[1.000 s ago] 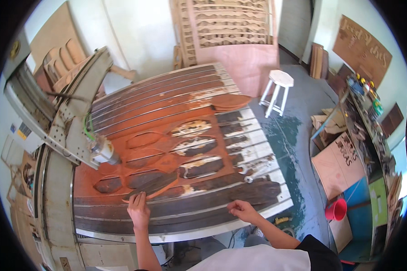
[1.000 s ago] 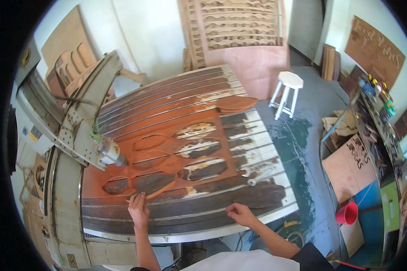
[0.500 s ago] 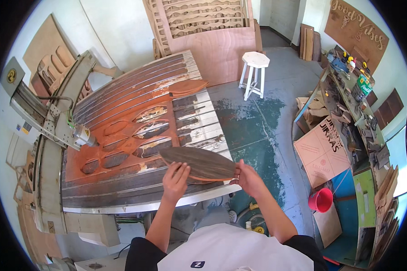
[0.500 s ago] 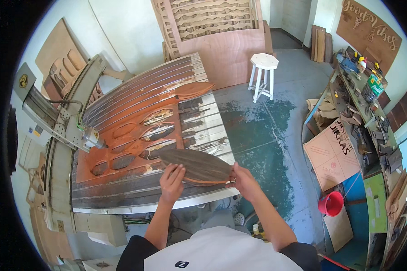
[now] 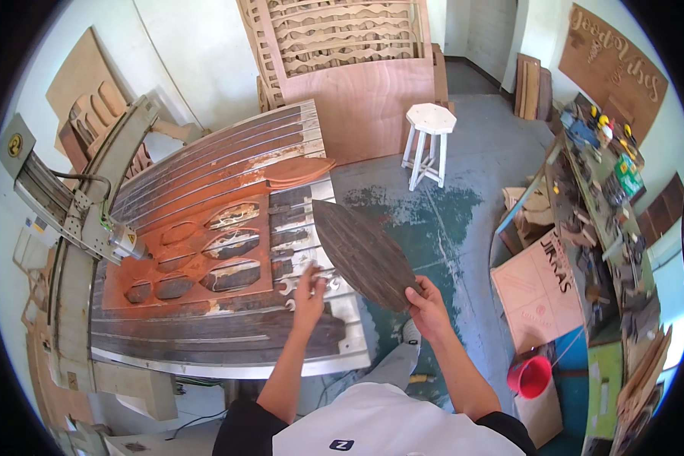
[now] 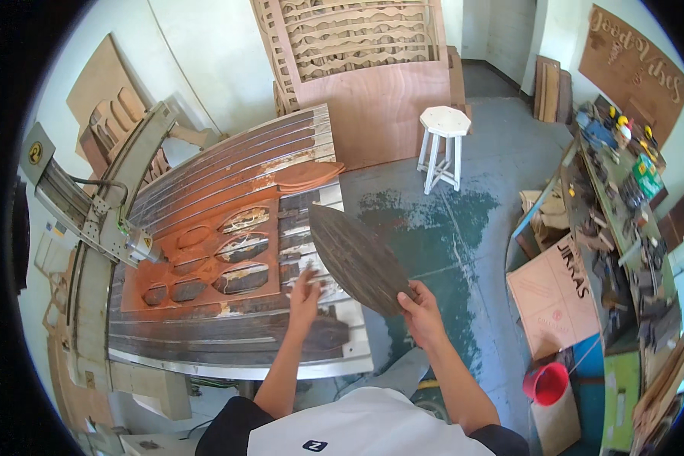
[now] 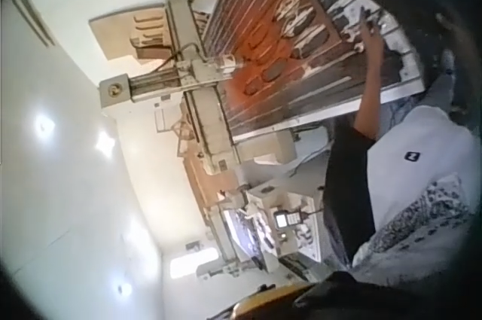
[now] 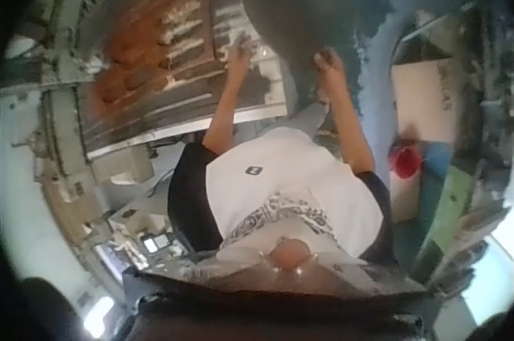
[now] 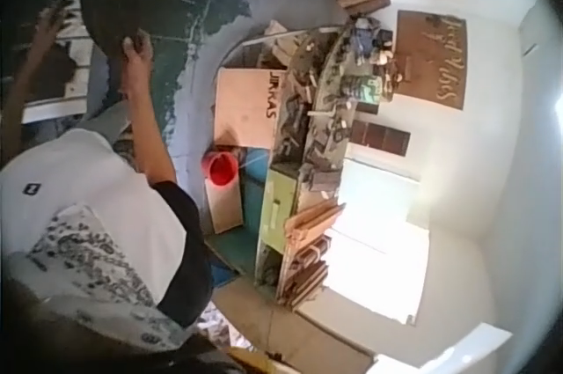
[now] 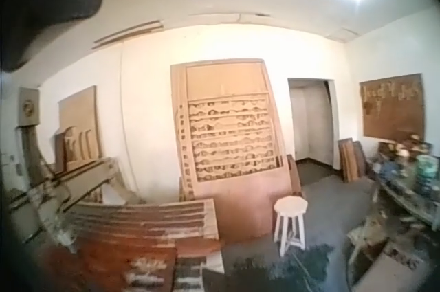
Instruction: Remove cut wooden parts from a CNC router bed and inspect them.
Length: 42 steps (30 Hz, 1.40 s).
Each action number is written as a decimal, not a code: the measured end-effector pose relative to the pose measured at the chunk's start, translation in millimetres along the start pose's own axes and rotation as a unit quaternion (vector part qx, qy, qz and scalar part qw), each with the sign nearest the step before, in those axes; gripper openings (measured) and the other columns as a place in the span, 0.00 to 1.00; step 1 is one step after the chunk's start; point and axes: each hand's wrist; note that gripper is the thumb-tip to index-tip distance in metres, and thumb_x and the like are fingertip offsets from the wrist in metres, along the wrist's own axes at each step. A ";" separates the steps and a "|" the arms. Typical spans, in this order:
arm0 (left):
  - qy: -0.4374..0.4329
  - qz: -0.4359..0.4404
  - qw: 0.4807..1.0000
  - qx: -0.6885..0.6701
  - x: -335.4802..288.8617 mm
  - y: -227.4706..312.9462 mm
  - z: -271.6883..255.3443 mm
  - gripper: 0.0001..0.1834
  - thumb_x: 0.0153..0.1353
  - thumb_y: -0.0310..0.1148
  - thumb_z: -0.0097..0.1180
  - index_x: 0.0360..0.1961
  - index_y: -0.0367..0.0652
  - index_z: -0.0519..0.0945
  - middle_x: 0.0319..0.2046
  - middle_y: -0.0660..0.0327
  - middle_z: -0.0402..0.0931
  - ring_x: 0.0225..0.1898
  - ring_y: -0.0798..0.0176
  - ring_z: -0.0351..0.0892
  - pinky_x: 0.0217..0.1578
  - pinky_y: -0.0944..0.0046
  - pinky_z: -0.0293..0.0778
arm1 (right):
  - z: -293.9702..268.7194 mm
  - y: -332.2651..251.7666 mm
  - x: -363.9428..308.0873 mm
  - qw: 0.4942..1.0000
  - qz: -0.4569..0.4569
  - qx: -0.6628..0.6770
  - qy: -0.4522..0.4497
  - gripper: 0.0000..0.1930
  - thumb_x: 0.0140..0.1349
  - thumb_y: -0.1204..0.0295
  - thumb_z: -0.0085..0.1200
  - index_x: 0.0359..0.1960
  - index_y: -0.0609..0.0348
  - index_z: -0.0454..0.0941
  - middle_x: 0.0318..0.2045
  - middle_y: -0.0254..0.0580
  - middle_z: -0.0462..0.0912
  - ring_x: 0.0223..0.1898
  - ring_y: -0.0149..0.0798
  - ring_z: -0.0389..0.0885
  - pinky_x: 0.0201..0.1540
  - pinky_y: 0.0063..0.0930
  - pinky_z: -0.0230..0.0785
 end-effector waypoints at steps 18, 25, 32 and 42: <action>0.086 -0.155 0.891 -0.418 139.9 38.0 179.3 0.09 0.63 0.27 0.55 0.43 0.43 0.73 0.37 0.65 0.80 0.33 0.74 0.79 0.26 0.73 0.75 | -64.5 -135.7 197.3 0.980 0.092 -0.134 -0.118 0.15 0.62 0.73 0.56 0.48 0.70 0.75 0.40 0.43 0.82 0.39 0.33 0.80 0.41 0.29 0.73; 0.129 -0.202 0.909 -0.342 144.1 32.1 193.3 0.18 0.62 0.32 0.58 0.52 0.41 0.72 0.38 0.64 0.77 0.40 0.69 0.75 0.37 0.65 0.74 | -95.3 -126.6 260.0 0.938 0.099 -0.269 -0.195 0.17 0.60 0.76 0.57 0.50 0.72 0.73 0.37 0.43 0.81 0.36 0.33 0.79 0.41 0.28 0.74; 0.296 -0.219 0.848 -0.381 128.6 10.5 197.3 0.43 0.63 0.59 0.49 0.69 0.47 0.49 0.56 0.52 0.64 0.57 0.49 0.64 0.57 0.44 0.62 | -35.1 -104.6 297.7 0.722 -0.155 -0.516 -0.435 0.13 0.55 0.75 0.59 0.42 0.65 0.77 0.31 0.45 0.81 0.32 0.41 0.81 0.36 0.32 0.73; 0.403 0.061 0.709 -0.576 102.5 36.3 144.7 0.47 0.55 0.72 0.39 0.65 0.47 0.62 0.56 0.51 0.69 0.57 0.44 0.69 0.56 0.41 0.67 | 43.4 -62.3 325.6 0.598 -0.140 -0.351 -0.707 0.10 0.54 0.72 0.61 0.36 0.64 0.80 0.34 0.50 0.82 0.37 0.50 0.81 0.40 0.36 0.73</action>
Point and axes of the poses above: each hand's wrist, its own x-axis towards the middle knuckle, its own z-axis out of the palm, y = z × x
